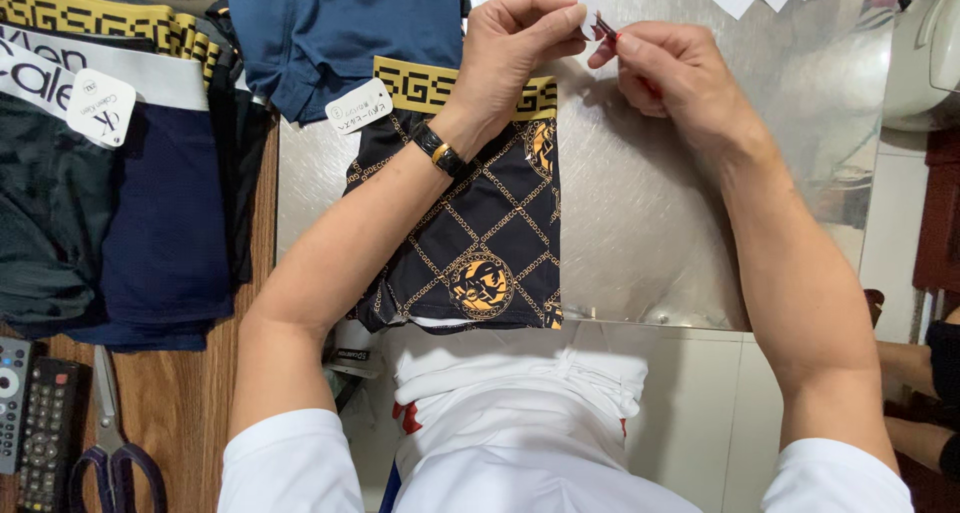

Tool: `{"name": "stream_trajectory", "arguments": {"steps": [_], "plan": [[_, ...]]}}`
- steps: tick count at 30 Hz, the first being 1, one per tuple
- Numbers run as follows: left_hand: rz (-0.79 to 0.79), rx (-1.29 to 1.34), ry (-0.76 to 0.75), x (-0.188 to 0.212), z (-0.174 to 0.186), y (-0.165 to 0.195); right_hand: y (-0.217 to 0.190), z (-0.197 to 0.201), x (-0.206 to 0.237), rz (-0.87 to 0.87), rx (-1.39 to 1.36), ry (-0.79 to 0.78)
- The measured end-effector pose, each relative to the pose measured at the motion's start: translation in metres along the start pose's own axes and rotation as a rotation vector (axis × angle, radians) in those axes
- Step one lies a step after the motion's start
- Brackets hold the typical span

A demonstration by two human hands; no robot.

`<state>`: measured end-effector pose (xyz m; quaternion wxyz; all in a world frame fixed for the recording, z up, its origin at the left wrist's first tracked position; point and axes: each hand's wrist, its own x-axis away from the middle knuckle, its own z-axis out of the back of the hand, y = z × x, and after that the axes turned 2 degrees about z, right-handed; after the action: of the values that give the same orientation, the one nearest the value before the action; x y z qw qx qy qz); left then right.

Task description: The person folds several pairs of men's underwear on a metal table and attaches small white paper tags to the waistbands using a red utility knife. The person handles each item one at a time, cuts the tag, and sticks it onto the garment before moving to the next piece.

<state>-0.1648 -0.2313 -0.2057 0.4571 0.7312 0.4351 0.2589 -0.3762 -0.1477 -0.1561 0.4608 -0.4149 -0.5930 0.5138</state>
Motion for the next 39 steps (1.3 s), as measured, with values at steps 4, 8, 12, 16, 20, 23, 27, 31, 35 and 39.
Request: {"name": "stream_trajectory", "arguments": {"steps": [4,8,12,16,20,23,27,31,35,39], "plan": [[0.006,0.066,-0.003,-0.001,0.002,-0.004,-0.001,-0.007,0.000,0.042,0.068,0.005],[0.016,0.101,-0.009,-0.002,0.002,-0.006,0.001,-0.008,-0.001,0.052,0.063,0.041],[0.009,0.098,-0.002,-0.001,0.002,-0.005,0.002,-0.009,-0.004,0.082,0.078,0.035],[0.005,0.109,-0.007,0.000,0.001,-0.005,0.003,-0.012,-0.003,0.063,0.090,0.073],[0.004,0.085,0.001,0.001,0.001,-0.005,0.002,-0.013,-0.003,0.083,0.125,0.083],[-0.009,0.084,-0.015,0.001,0.001,-0.003,0.004,-0.013,-0.004,0.086,0.137,0.093],[0.003,0.088,-0.051,0.002,0.000,0.002,0.005,-0.008,-0.003,0.053,0.043,0.069],[0.014,0.048,-0.101,0.003,0.000,0.007,0.001,0.009,-0.003,-0.018,-0.007,-0.026],[0.046,0.028,-0.146,0.003,0.001,0.008,0.001,0.017,-0.002,-0.049,-0.007,-0.066],[0.031,-0.005,-0.165,0.002,0.002,0.005,0.002,0.017,-0.001,-0.041,0.018,-0.088]]}}
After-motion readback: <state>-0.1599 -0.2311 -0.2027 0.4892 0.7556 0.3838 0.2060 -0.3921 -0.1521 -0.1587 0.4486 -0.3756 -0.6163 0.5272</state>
